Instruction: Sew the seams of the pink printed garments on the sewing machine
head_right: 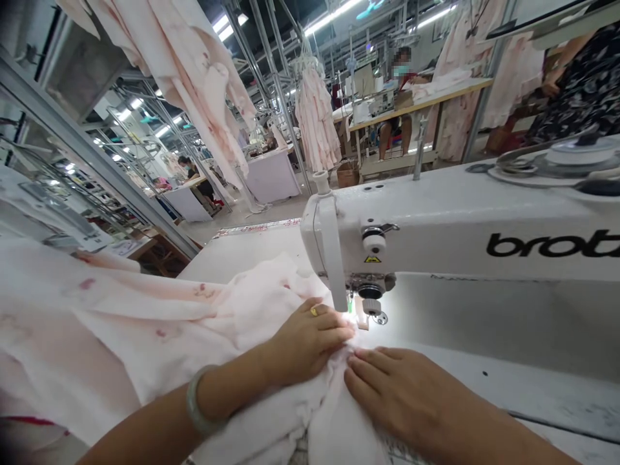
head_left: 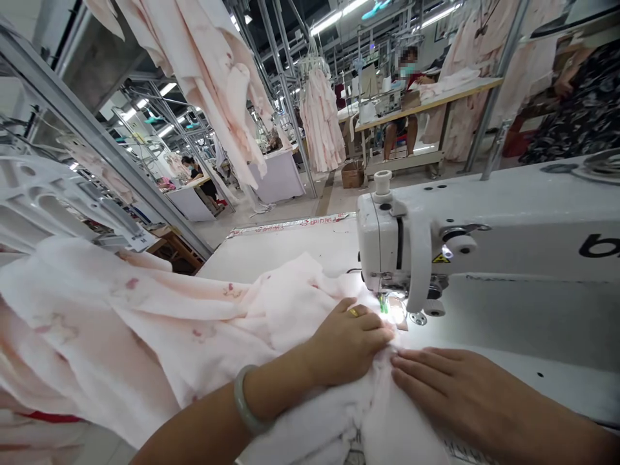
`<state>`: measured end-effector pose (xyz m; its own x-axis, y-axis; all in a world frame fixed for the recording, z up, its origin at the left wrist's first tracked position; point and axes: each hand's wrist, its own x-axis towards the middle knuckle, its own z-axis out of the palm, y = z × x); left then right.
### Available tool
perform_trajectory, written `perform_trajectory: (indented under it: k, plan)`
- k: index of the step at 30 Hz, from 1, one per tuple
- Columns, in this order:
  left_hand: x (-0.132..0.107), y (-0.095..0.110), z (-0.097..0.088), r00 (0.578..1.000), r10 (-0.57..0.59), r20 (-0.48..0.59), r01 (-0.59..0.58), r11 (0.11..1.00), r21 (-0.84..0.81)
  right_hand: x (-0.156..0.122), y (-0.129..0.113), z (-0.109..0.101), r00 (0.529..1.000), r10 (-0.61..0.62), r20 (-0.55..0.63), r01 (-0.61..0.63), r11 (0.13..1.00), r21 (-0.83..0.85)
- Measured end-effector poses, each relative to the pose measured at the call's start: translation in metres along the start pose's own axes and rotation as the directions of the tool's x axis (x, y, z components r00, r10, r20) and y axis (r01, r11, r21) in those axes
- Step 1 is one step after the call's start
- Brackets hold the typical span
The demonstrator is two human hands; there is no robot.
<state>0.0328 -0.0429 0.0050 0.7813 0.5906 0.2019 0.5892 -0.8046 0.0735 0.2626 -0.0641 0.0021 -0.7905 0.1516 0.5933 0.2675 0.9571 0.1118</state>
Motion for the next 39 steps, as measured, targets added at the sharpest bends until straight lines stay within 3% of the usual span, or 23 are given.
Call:
perform_trajectory:
  k: [3,5,10,14,17,20,25,31,39]
  plan:
    - [0.01,-0.009,-0.009,0.998,0.0,0.055,0.001,1.0,-0.022,-0.003,0.005,0.004,0.999,0.039,-0.018,-0.039,0.999,-0.02]
    - [0.01,-0.003,-0.02,0.996,-0.029,0.082,0.031,0.999,-0.03,-0.006,0.006,0.006,0.999,0.051,-0.008,-0.051,0.999,-0.009]
    - [-0.013,0.045,-0.039,0.98,-0.196,0.026,0.197,0.973,-0.115,-0.011,0.005,0.011,1.0,0.028,-0.003,-0.028,0.999,0.019]
    - [-0.028,0.064,-0.025,0.937,-0.348,-0.018,0.34,0.924,-0.175,-0.009,0.003,0.008,0.999,0.047,0.013,-0.048,0.997,0.068]
    - [-0.024,0.054,-0.013,0.909,-0.414,-0.059,0.403,0.905,-0.139,-0.004,0.003,-0.001,0.996,0.082,0.047,-0.089,0.983,0.162]
    - [-0.009,0.036,-0.015,0.886,-0.462,-0.03,0.455,0.881,-0.129,-0.003,0.008,-0.007,0.985,0.147,0.094,-0.165,0.958,0.234]
    - [0.013,0.023,-0.024,0.843,-0.534,-0.069,0.51,0.832,-0.218,-0.012,0.027,0.001,0.948,0.308,0.079,-0.316,0.939,0.137]
    - [0.02,0.022,-0.008,0.815,-0.57,-0.106,0.538,0.811,-0.231,-0.018,0.036,0.009,0.904,0.413,0.108,-0.423,0.9,0.102]
    - [0.022,0.011,0.004,0.872,-0.481,-0.089,0.471,0.875,-0.112,-0.016,0.033,0.01,0.894,0.427,0.135,-0.444,0.886,0.133]
